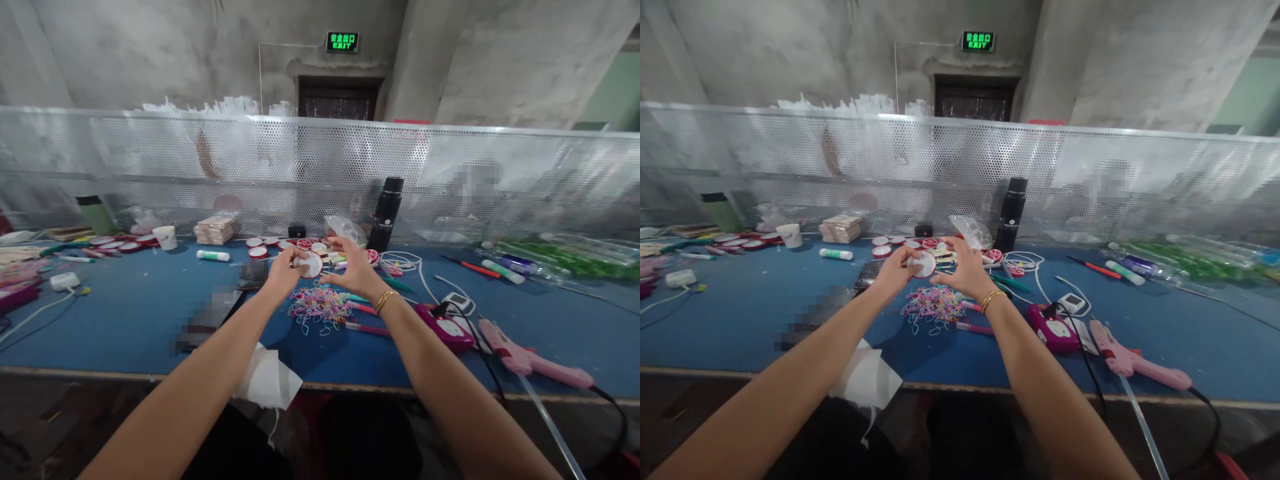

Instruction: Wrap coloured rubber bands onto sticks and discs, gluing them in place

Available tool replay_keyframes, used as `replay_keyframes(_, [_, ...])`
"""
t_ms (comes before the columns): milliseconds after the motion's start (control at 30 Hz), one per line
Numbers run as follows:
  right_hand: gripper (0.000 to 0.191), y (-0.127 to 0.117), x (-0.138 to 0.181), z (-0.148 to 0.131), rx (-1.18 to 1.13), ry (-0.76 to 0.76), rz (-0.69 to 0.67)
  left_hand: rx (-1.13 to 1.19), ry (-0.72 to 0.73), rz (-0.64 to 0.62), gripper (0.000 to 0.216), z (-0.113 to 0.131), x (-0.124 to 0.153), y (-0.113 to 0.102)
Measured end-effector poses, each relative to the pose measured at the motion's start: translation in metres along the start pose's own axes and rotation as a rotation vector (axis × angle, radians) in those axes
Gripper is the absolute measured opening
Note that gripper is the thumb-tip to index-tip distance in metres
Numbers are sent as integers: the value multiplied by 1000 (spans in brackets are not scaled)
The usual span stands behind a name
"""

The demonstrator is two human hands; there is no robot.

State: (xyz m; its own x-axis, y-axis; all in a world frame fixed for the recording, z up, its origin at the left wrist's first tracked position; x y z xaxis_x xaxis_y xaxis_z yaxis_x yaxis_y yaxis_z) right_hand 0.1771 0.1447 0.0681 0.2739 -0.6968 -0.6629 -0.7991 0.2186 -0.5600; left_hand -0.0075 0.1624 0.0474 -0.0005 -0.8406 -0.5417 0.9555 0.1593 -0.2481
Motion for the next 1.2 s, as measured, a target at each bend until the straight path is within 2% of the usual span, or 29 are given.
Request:
replay_keyframes(67, [85,7,3,-4,154,-43,-33,81,-9,-14,33,-1,-1,2])
replay_keyframes(167, [85,18,6,-10,234,-79,-79,167,-50,-36,40,-2,0,6])
replay_keyframes(467, [83,26,5,-9,210,-55,-65,114,-36,-80,33,8,5,9])
replay_keyframes(733, [80,28,5,-7,197,-40,-70,178,-10,-101,30,10,5,11])
replay_keyframes(967, [77,29,5,-5,100,-23,-80,236,-43,-75,28,10,6,11])
replay_keyframes(1200, [65,29,1,-4,-141,-31,-23,297,-77,-38,29,14,6,8])
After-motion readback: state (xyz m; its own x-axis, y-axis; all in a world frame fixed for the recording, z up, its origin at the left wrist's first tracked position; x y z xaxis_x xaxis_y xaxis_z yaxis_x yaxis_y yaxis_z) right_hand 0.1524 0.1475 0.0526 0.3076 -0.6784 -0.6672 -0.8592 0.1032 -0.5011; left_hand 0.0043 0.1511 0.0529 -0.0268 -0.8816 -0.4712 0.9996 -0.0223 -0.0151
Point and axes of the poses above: each hand's wrist, its own x-axis away from the middle knuckle, its own y-axis out of the palm, z = x × y, the point moved 6 cm from there along -x, towards the middle knuckle, and after that the axes turned 6 degrees about y, right-handed, at the moved point
